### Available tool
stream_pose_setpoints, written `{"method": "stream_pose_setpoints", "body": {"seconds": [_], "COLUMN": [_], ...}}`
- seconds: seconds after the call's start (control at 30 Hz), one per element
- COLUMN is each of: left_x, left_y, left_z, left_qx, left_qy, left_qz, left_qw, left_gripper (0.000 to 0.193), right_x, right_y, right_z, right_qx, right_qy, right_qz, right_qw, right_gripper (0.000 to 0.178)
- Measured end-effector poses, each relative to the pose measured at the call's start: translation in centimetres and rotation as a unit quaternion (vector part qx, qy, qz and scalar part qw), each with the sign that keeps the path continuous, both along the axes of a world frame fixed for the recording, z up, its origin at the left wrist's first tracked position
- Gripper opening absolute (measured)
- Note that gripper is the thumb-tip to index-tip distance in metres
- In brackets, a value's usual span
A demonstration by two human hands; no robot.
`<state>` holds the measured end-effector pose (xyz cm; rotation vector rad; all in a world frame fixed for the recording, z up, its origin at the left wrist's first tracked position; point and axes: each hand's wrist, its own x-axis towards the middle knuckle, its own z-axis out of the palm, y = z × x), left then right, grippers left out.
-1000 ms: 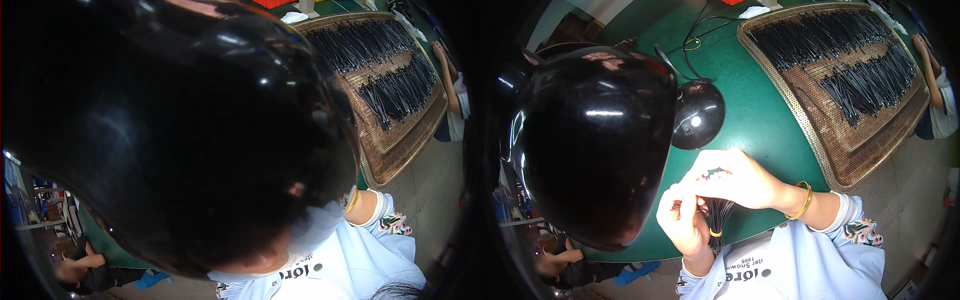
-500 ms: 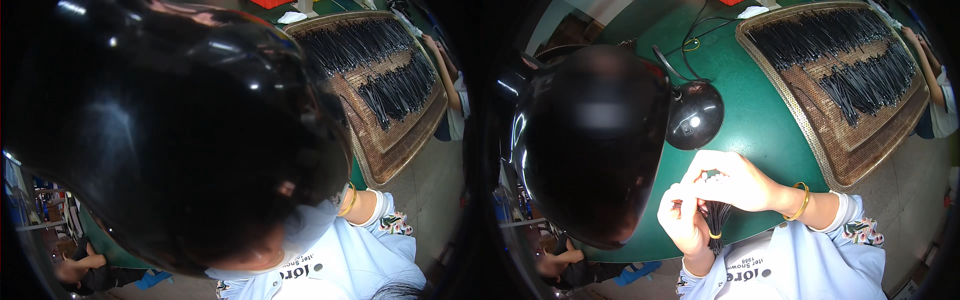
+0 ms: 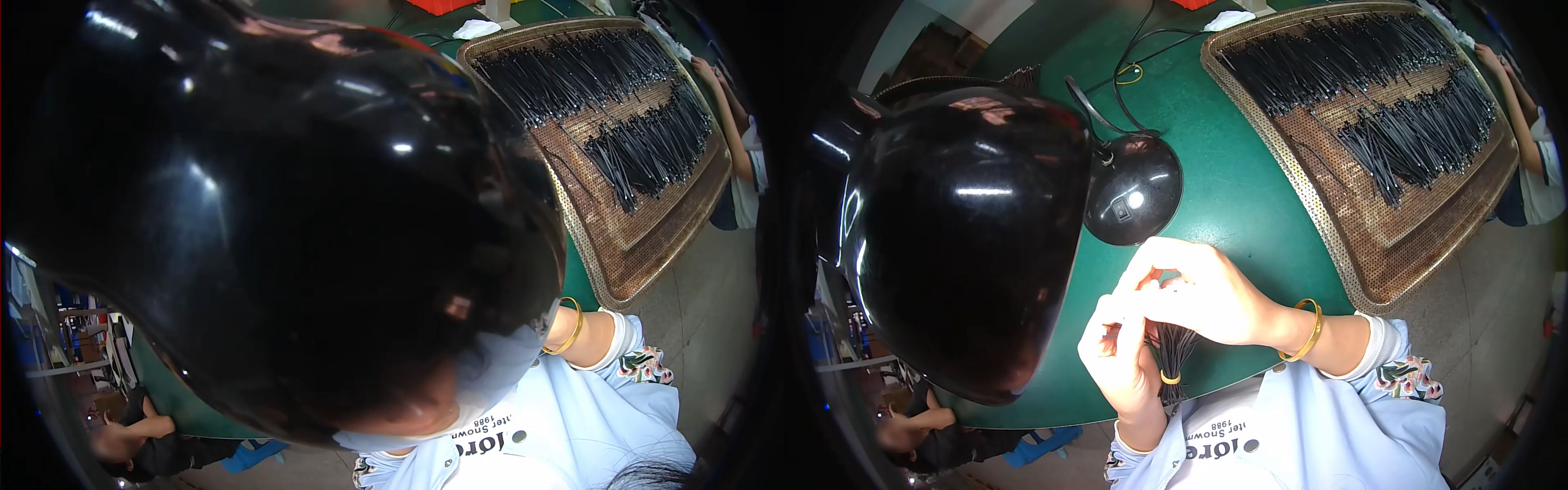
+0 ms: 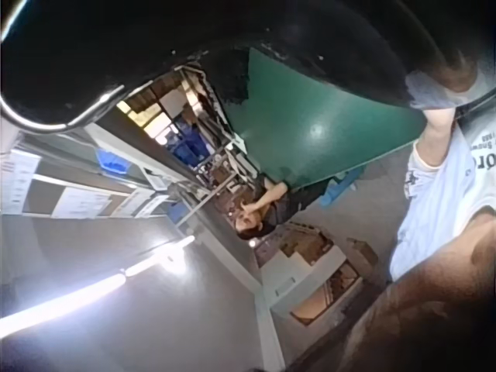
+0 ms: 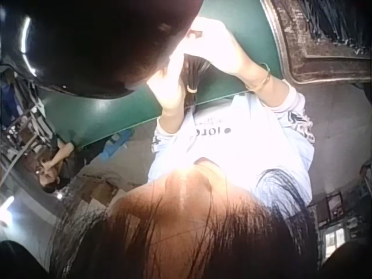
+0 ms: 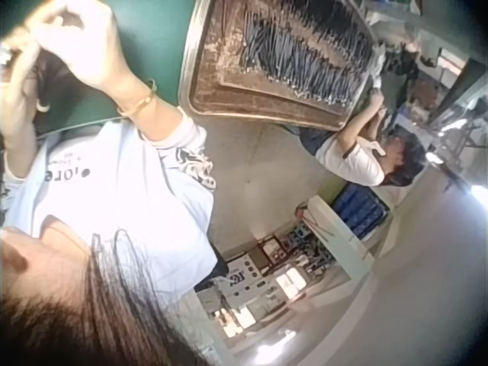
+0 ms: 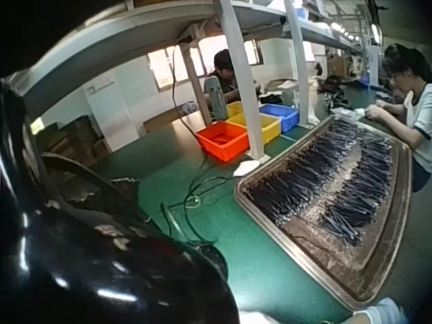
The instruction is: The person is assembling small electronic components by connecting or stripping wires at a factory workstation.
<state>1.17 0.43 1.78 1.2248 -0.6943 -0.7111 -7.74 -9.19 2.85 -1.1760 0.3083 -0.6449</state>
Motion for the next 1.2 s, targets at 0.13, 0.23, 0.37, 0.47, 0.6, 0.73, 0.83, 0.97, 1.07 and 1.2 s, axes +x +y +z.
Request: {"method": "stream_pose_setpoints", "body": {"seconds": [0.13,0.23,0.37,0.47,0.6,0.73,0.83,0.97,1.07,1.2], "left_x": [-0.16,0.14,-0.07,-0.04,0.32,0.12,0.19,0.36,-0.01,0.36], "left_y": [-0.40,-0.02,-0.25,-0.09,0.01,-0.01,0.07,0.27,0.08,0.49], "left_z": [0.16,0.24,0.08,0.20,-0.07,0.14,0.04,-0.08,0.16,0.05], "left_qx": [0.001,-0.001,0.021,0.000,-0.020,-0.016,-0.016,0.000,-0.008,0.014], "left_qy": [0.116,0.157,0.118,0.098,0.065,0.054,0.048,0.036,0.022,-0.103], "left_qz": [0.001,-0.009,0.003,0.011,0.017,0.021,0.022,0.036,0.052,0.008], "left_qw": [0.993,0.988,0.993,0.995,0.998,0.998,0.998,0.999,0.998,0.995], "left_gripper": [0.004,0.005,0.004,0.003,0.002,0.002,0.002,0.000,0.003,0.012], "right_x": [0.02,0.06,-0.17,-0.10,0.15,0.17,0.36,0.04,0.06,0.26], "right_y": [-0.43,-0.27,-0.61,-0.40,-0.42,-0.48,-0.47,-0.46,-0.47,-0.23], "right_z": [-0.26,0.30,0.21,0.50,0.52,-0.06,-0.26,0.22,0.01,0.01], "right_qx": [-0.032,0.118,0.000,0.004,-0.009,-0.039,-0.060,-0.003,-0.036,-0.129], "right_qy": [0.026,-0.018,0.008,0.012,0.032,0.039,0.046,-0.010,-0.030,-0.034], "right_qz": [-0.060,0.014,-0.033,-0.024,-0.026,-0.038,-0.042,0.013,0.020,-0.016], "right_qw": [0.997,0.993,0.999,1.000,0.999,0.998,0.996,1.000,0.999,0.991], "right_gripper": [0.013,0.013,0.013,0.013,0.013,0.014,0.014,0.015,0.017,0.017]}}
